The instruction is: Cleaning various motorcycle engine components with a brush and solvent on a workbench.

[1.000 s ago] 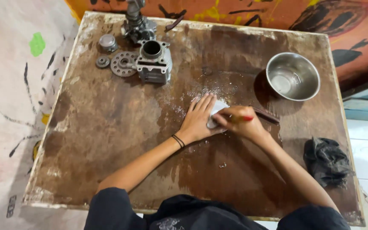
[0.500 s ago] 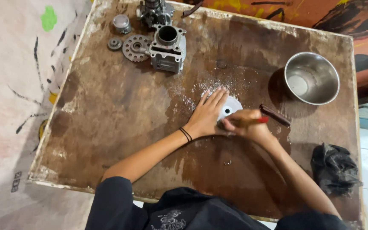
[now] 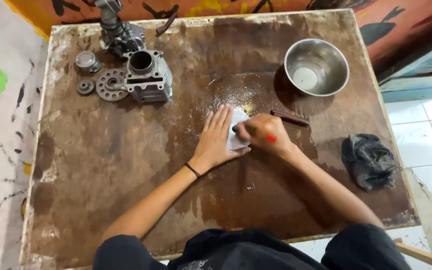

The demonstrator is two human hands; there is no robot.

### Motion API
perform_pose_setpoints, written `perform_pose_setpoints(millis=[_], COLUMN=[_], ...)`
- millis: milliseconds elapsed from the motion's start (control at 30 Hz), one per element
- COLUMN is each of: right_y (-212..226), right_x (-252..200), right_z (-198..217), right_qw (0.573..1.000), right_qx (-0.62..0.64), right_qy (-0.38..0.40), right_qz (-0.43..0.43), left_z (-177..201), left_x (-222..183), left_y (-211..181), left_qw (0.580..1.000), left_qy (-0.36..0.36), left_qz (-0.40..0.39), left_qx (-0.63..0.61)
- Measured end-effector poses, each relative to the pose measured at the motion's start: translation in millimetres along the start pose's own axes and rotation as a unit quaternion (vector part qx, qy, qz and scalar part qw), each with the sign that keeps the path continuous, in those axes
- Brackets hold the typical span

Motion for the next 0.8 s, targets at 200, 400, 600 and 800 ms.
perform_pose_setpoints(millis=[200, 400, 600, 800], right_y=[-21, -1, 4, -15], right_x=[14, 2, 16, 13], right_z=[-4, -6, 3, -8], right_qw=[0.998, 0.988, 0.995, 0.998], right_qx=[0.033, 0.088, 0.088, 0.035], right_qy=[0.011, 0.109, 0.033, -0.024], right_qz=[0.046, 0.070, 0.024, -0.043], left_z=[6, 4, 20, 25], left_x=[5, 1, 2, 4], left_y=[1, 4, -1, 1], left_qw=[0.999, 1.000, 0.993, 0.993], left_qy=[0.024, -0.004, -0.039, -0.072], left_qz=[0.008, -0.013, 0.113, 0.088], left_qx=[-0.041, 0.000, 0.004, -0.019])
Point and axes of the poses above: each hand's wrist, its own x-axis towards the middle knuckle, its own z-axis out of the back of the hand, y = z × x, the point moved 1 cm from there along x, towards the middle knuckle, and after that the axes turned 5 degrees about x, right-handed, at the moved point
